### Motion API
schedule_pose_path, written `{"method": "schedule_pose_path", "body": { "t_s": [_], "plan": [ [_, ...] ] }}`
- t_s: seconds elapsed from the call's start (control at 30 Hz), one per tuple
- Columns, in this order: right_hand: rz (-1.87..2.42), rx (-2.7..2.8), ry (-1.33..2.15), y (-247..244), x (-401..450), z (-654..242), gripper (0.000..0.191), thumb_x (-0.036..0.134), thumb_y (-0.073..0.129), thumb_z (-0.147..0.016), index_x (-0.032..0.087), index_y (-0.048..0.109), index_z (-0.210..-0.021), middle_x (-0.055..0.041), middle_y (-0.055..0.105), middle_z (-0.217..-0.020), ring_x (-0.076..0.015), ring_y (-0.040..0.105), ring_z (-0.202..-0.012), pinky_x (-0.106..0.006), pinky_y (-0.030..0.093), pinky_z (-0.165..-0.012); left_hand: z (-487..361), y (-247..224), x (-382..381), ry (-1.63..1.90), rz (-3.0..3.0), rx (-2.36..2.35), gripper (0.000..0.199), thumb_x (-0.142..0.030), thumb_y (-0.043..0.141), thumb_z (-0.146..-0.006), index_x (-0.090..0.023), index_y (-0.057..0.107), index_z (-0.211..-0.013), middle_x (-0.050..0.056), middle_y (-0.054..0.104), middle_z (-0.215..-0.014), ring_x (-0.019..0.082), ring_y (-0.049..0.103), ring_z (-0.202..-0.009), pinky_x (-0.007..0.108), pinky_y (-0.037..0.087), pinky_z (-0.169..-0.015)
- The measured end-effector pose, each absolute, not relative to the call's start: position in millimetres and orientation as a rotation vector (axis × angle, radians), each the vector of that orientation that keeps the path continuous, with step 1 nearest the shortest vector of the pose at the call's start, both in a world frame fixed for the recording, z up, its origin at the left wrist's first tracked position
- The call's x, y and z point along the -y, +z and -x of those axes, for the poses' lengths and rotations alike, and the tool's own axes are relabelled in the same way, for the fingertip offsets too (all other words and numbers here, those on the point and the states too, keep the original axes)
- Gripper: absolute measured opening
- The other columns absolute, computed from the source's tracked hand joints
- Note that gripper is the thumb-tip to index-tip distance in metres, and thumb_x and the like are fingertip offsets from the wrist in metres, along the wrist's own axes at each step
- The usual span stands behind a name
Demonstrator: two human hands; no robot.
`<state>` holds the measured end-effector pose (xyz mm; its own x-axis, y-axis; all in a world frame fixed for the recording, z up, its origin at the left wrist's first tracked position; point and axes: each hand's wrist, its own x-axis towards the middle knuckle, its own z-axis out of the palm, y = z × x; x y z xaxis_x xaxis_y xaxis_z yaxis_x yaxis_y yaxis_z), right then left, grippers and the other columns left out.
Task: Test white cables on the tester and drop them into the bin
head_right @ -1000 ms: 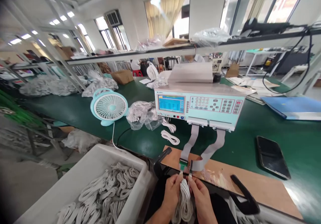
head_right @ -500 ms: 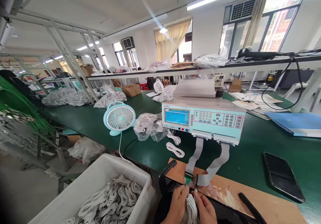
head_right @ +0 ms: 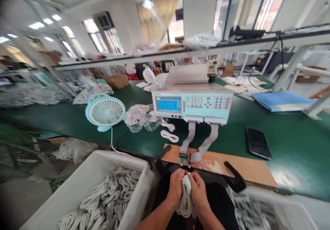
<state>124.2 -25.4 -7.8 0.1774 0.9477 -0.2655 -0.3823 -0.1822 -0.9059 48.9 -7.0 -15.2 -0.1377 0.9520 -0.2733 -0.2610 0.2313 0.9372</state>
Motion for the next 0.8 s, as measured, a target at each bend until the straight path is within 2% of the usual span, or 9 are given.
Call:
{"method": "schedule_pose_path", "body": {
  "t_s": [0.17, 0.27, 0.33, 0.4, 0.47, 0.5, 0.6, 0.7, 0.8],
  "plan": [
    [1.500, 0.935, 1.338, -0.4, 54.8, -208.8, 0.034, 0.051, 0.063, -0.068, 0.022, 0.049, -0.057, 0.0041, 0.044, -0.049, -0.0132, 0.037, -0.045, -0.025, 0.030, -0.045, -41.8, -14.7, 26.6, 1.138, -0.658, -1.079, 0.039, -0.052, 0.059, -0.074, -0.015, 0.054, -0.063, -0.004, 0.047, -0.056, 0.007, 0.039, -0.047, 0.020, 0.031, -0.046],
    [1.887, 1.349, 0.943, -5.1, 78.2, -276.3, 0.029, 0.046, 0.067, -0.063, 0.022, 0.053, -0.054, 0.0004, 0.048, -0.055, -0.0161, 0.042, -0.051, -0.028, 0.032, -0.050, -29.9, -6.8, 27.1, 1.190, -0.421, -1.030, 0.040, -0.054, 0.063, -0.071, -0.017, 0.048, -0.064, -0.006, 0.044, -0.053, 0.005, 0.036, -0.041, 0.018, 0.027, -0.040],
    [1.996, 1.347, 0.710, -8.4, 93.5, -289.6, 0.028, 0.047, 0.071, -0.058, 0.022, 0.062, -0.067, -0.0041, 0.057, -0.071, -0.0201, 0.050, -0.061, -0.031, 0.038, -0.057, -26.6, 0.9, 24.8, 1.238, -0.322, -0.925, 0.040, -0.051, 0.065, -0.071, -0.018, 0.043, -0.062, -0.008, 0.040, -0.051, 0.004, 0.033, -0.039, 0.017, 0.026, -0.039],
    [1.903, 1.225, 0.932, -9.6, 105.8, -269.1, 0.042, 0.050, 0.073, -0.060, 0.021, 0.065, -0.089, -0.0075, 0.062, -0.088, -0.0231, 0.057, -0.070, -0.035, 0.044, -0.066, -29.7, 9.6, 23.1, 1.297, -0.301, -0.812, 0.040, -0.047, 0.064, -0.075, -0.018, 0.040, -0.060, -0.008, 0.035, -0.051, 0.004, 0.032, -0.039, 0.018, 0.025, -0.038],
    [1.565, 1.000, 1.507, -9.7, 111.3, -227.8, 0.051, 0.054, 0.065, -0.071, 0.021, 0.060, -0.110, -0.0086, 0.063, -0.096, -0.0233, 0.061, -0.075, -0.037, 0.048, -0.069, -37.0, 18.0, 23.8, 1.342, -0.345, -0.723, 0.039, -0.043, 0.061, -0.078, -0.018, 0.038, -0.059, -0.008, 0.033, -0.052, 0.004, 0.031, -0.039, 0.019, 0.026, -0.040],
    [1.404, 0.809, 1.684, -9.9, 110.9, -206.4, 0.054, 0.059, 0.056, -0.077, 0.021, 0.056, -0.115, -0.0083, 0.064, -0.093, -0.0231, 0.062, -0.074, -0.037, 0.049, -0.067, -40.8, 21.6, 25.1, 1.357, -0.386, -0.690, 0.039, -0.041, 0.060, -0.080, -0.018, 0.037, -0.058, -0.008, 0.033, -0.052, 0.004, 0.031, -0.039, 0.020, 0.028, -0.041],
    [1.151, 0.559, 1.773, -11.4, 100.7, -166.6, 0.047, 0.058, 0.056, -0.080, 0.020, 0.057, -0.108, -0.0040, 0.062, -0.081, -0.0186, 0.059, -0.068, -0.030, 0.047, -0.061, -47.0, 27.0, 30.8, 1.386, -0.538, -0.652, 0.037, -0.037, 0.057, -0.083, -0.017, 0.040, -0.057, -0.007, 0.035, -0.053, 0.005, 0.036, -0.043, 0.023, 0.039, -0.053],
    [1.188, 0.682, 1.568, -12.7, 89.2, -169.5, 0.038, 0.051, 0.064, -0.078, 0.018, 0.060, -0.098, -0.0009, 0.058, -0.073, -0.0155, 0.053, -0.064, -0.026, 0.042, -0.060, -42.2, 21.5, 36.9, 1.360, -0.600, -0.732, 0.028, -0.041, 0.059, -0.081, -0.016, 0.054, -0.069, -0.001, 0.051, -0.070, 0.011, 0.052, -0.065, 0.027, 0.046, -0.071],
    [1.280, 0.843, 1.391, -12.4, 84.4, -185.7, 0.033, 0.048, 0.064, -0.078, 0.020, 0.061, -0.093, -0.0006, 0.056, -0.073, -0.0172, 0.051, -0.067, -0.027, 0.042, -0.065, -32.6, 7.5, 42.9, 1.213, -0.531, -0.849, 0.030, -0.046, 0.059, -0.080, -0.016, 0.061, -0.085, 0.003, 0.058, -0.086, 0.015, 0.055, -0.077, 0.026, 0.048, -0.068]
  ]
}}
